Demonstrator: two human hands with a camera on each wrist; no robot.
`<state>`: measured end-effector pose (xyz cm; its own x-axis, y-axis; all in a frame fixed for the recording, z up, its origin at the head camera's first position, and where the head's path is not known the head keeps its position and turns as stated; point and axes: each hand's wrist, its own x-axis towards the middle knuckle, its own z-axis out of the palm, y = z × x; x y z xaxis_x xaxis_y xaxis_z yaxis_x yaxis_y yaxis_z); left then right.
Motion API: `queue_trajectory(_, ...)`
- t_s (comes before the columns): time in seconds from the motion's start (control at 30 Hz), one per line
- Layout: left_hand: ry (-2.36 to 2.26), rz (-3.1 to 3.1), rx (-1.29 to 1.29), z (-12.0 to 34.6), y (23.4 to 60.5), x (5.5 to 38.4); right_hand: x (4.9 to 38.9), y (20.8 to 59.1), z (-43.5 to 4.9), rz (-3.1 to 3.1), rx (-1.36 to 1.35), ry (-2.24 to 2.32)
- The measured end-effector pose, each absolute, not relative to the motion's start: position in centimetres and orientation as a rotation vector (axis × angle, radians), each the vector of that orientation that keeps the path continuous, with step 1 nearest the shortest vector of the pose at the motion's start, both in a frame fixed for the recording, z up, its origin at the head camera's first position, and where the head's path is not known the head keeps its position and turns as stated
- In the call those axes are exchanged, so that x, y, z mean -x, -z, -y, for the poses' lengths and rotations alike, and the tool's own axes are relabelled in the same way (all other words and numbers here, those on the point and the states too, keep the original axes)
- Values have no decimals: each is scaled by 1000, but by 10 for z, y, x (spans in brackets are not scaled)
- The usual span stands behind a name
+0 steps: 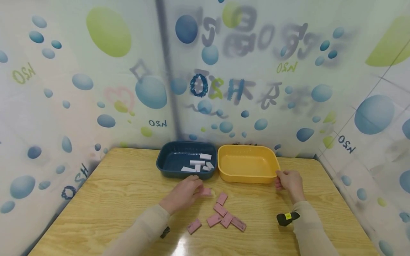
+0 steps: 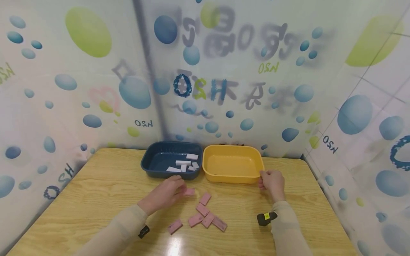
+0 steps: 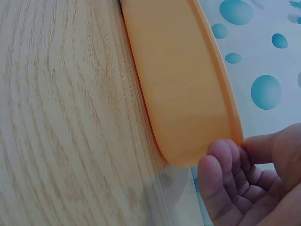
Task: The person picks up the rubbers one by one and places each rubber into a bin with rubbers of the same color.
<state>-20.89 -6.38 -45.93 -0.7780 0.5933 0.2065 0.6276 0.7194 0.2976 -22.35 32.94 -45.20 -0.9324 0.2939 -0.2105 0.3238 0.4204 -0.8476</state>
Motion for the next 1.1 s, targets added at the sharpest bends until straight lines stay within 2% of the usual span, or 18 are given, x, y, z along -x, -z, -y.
queue_trajectory(1.1,772,2630,823,11,440,213,224,452,-329,-2625,-602,1521)
